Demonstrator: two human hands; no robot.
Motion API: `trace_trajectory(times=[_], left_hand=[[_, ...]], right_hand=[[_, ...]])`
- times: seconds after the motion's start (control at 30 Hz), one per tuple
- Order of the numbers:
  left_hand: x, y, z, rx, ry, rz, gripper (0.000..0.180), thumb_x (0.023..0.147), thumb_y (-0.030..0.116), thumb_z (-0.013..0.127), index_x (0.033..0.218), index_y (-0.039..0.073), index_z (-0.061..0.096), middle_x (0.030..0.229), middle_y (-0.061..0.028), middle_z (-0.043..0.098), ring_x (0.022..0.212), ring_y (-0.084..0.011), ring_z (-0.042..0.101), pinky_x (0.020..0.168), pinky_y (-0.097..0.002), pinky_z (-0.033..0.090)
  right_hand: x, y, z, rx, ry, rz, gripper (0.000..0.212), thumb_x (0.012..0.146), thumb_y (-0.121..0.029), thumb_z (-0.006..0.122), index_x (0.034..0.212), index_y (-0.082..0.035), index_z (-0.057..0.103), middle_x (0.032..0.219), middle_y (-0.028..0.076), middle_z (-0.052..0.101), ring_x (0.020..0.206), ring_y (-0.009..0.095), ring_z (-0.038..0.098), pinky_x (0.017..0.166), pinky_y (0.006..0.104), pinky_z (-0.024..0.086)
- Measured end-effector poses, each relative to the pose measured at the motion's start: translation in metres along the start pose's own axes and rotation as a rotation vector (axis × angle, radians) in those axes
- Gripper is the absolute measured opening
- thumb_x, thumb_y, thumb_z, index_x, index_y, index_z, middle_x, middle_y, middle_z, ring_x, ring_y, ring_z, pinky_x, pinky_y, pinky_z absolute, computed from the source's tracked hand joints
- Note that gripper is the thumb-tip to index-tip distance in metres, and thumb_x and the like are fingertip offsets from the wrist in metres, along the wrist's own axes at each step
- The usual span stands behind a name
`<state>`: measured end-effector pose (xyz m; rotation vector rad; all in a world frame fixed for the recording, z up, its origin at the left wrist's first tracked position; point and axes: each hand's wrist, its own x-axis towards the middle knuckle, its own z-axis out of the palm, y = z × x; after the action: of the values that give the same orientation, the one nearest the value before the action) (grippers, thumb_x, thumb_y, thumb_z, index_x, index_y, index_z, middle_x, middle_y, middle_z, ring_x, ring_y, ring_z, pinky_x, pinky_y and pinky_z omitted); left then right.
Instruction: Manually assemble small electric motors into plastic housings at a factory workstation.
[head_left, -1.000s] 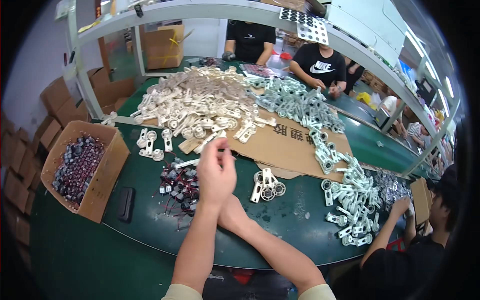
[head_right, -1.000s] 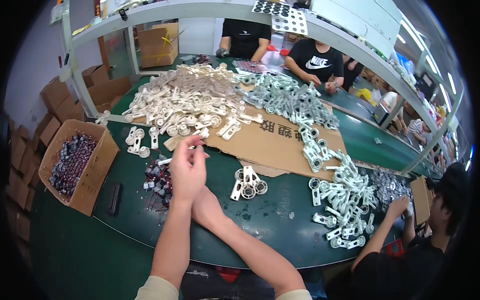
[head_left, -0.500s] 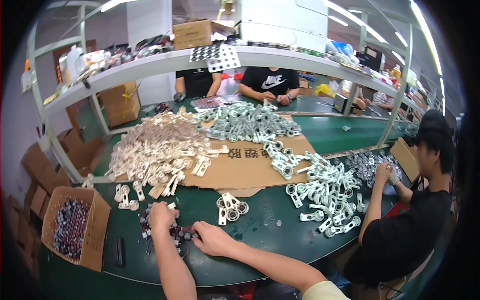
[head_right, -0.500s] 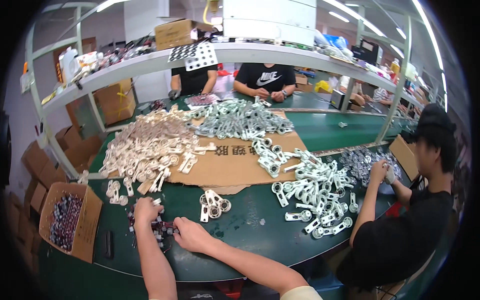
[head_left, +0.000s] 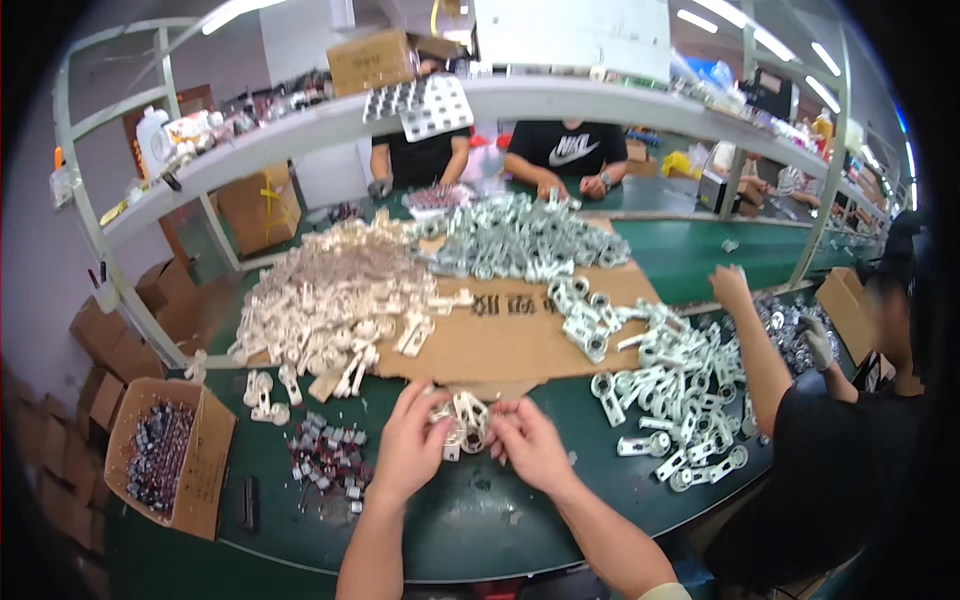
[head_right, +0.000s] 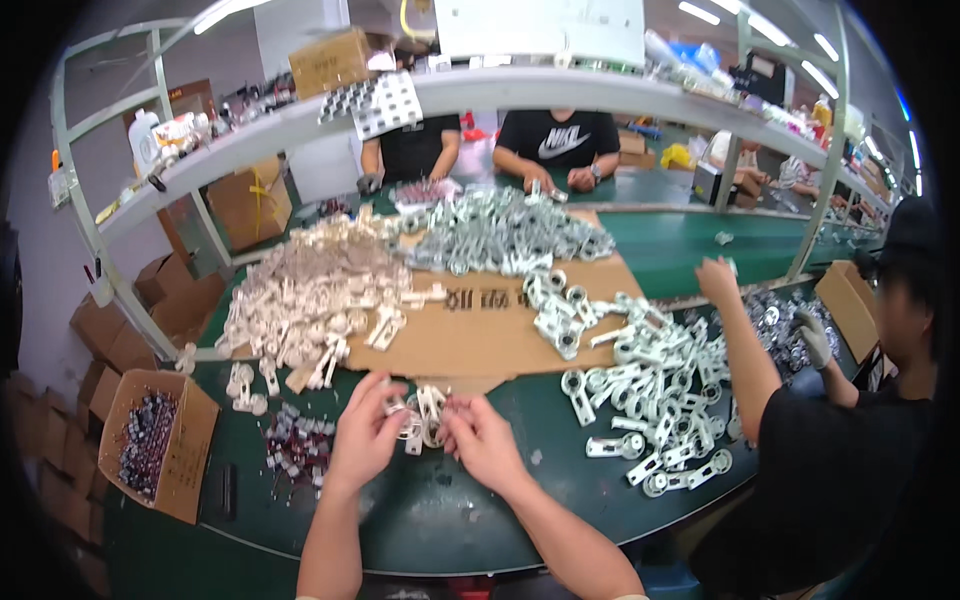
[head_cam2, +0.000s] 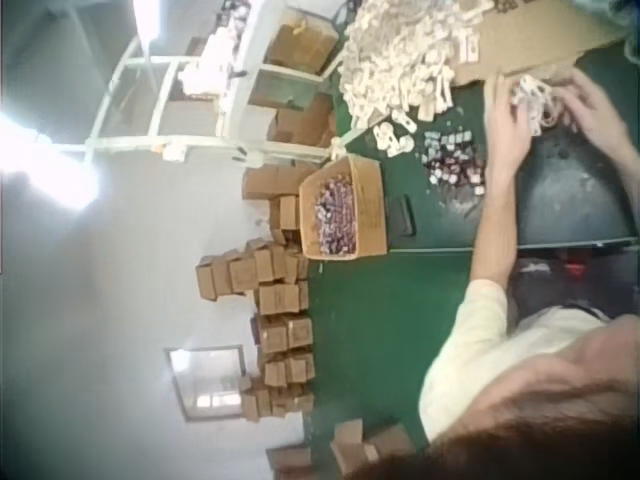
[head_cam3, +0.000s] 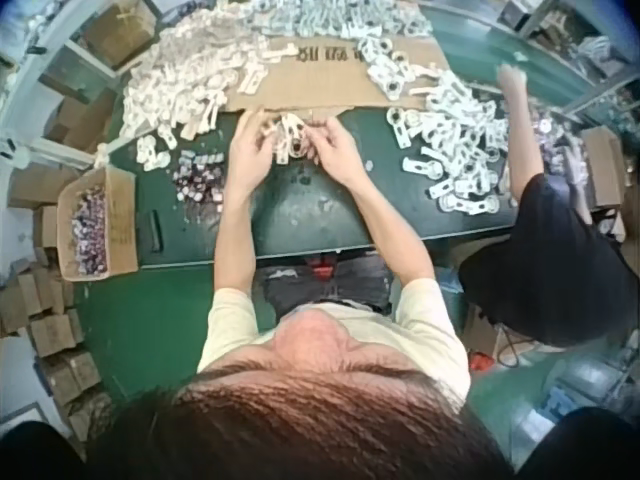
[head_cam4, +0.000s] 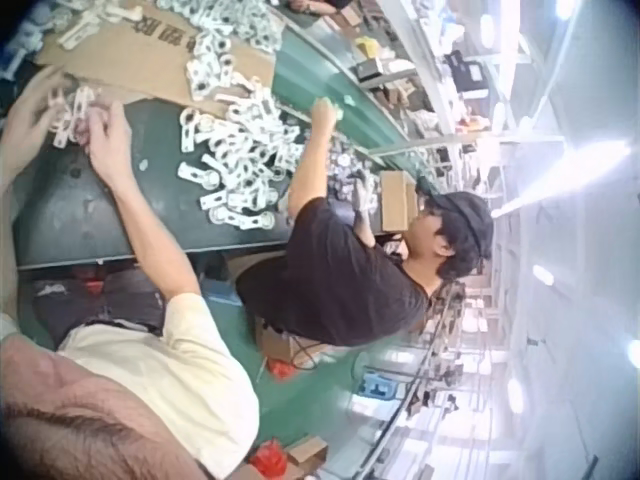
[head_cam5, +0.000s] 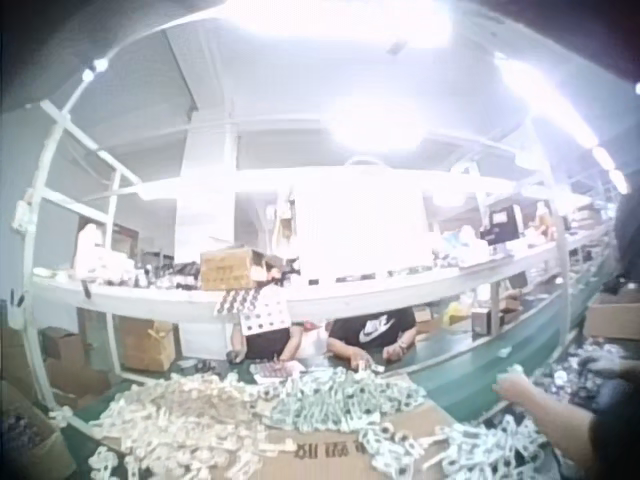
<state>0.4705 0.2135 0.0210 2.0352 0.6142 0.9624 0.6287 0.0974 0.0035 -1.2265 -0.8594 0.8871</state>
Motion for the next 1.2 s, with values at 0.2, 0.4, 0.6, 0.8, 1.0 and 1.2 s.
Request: trace_trajectory(times=[0.2, 0.4, 0.6, 0.8, 1.0, 1.2], left_hand=[[0.010, 0.003, 0.034, -0.258, 0.114, -0.094, 0.060, 0.095, -0.004, 0.060, 0.148, -0.008, 0.032, 0.162, -0.0247, 0.015, 0.113, -0.0294, 0.067, 0.087, -0.0317, 0.058], [0.003, -0.004, 0.040, -0.629, 0.036, -0.330, 0.023, 0.097, 0.000, 0.061, 0.118, -0.008, 0.057, 0.138, -0.0184, 0.054, 0.111, -0.0179, 0.065, 0.093, -0.0289, 0.054], [0.000, 0.017, 0.033, -0.807, -0.057, -0.528, 0.019, 0.102, 0.007, 0.055, 0.120, 0.000, 0.054, 0.118, -0.0118, 0.066, 0.107, -0.0172, 0.065, 0.093, -0.0331, 0.056], [-0.001, 0.015, 0.034, -0.854, -0.122, -0.510, 0.019, 0.102, 0.007, 0.053, 0.121, 0.001, 0.054, 0.118, -0.0103, 0.064, 0.107, -0.0171, 0.065, 0.092, -0.0331, 0.057], [-0.002, 0.014, 0.033, -0.818, -0.130, -0.523, 0.020, 0.102, 0.007, 0.054, 0.121, 0.001, 0.054, 0.116, -0.0092, 0.063, 0.105, -0.0163, 0.064, 0.093, -0.0332, 0.057], [-0.001, 0.017, 0.036, -0.743, -0.170, -0.510, 0.026, 0.101, 0.007, 0.057, 0.126, 0.001, 0.054, 0.121, -0.0100, 0.061, 0.108, -0.0181, 0.064, 0.094, -0.0347, 0.055]], right_hand=[[-0.004, -0.017, 0.002, -0.093, -0.052, -0.030, 0.011, 0.100, -0.013, 0.061, 0.103, -0.002, 0.061, 0.081, -0.001, 0.062, 0.065, 0.004, 0.055, 0.056, 0.0199, 0.044], [-0.005, -0.009, 0.009, -0.241, 0.098, -0.125, 0.012, 0.097, -0.011, 0.065, 0.103, -0.001, 0.063, 0.075, 0.001, 0.064, 0.062, 0.005, 0.056, 0.056, 0.0226, 0.047], [-0.008, -0.013, 0.011, -0.359, 0.201, -0.247, 0.013, 0.096, -0.012, 0.066, 0.098, 0.000, 0.064, 0.077, 0.007, 0.067, 0.064, 0.010, 0.060, 0.057, 0.0271, 0.049], [-0.008, -0.015, 0.006, -0.480, 0.202, -0.231, 0.012, 0.092, -0.011, 0.067, 0.089, 0.001, 0.064, 0.076, 0.009, 0.066, 0.059, 0.011, 0.058, 0.055, 0.0282, 0.048], [-0.006, -0.011, 0.007, -0.504, 0.224, -0.245, 0.012, 0.091, -0.010, 0.067, 0.088, 0.001, 0.063, 0.075, 0.010, 0.066, 0.057, 0.013, 0.058, 0.054, 0.0286, 0.048], [-0.006, -0.011, 0.006, -0.581, 0.253, -0.285, 0.011, 0.090, -0.009, 0.068, 0.088, 0.001, 0.063, 0.077, 0.011, 0.066, 0.059, 0.018, 0.063, 0.056, 0.0313, 0.050]])
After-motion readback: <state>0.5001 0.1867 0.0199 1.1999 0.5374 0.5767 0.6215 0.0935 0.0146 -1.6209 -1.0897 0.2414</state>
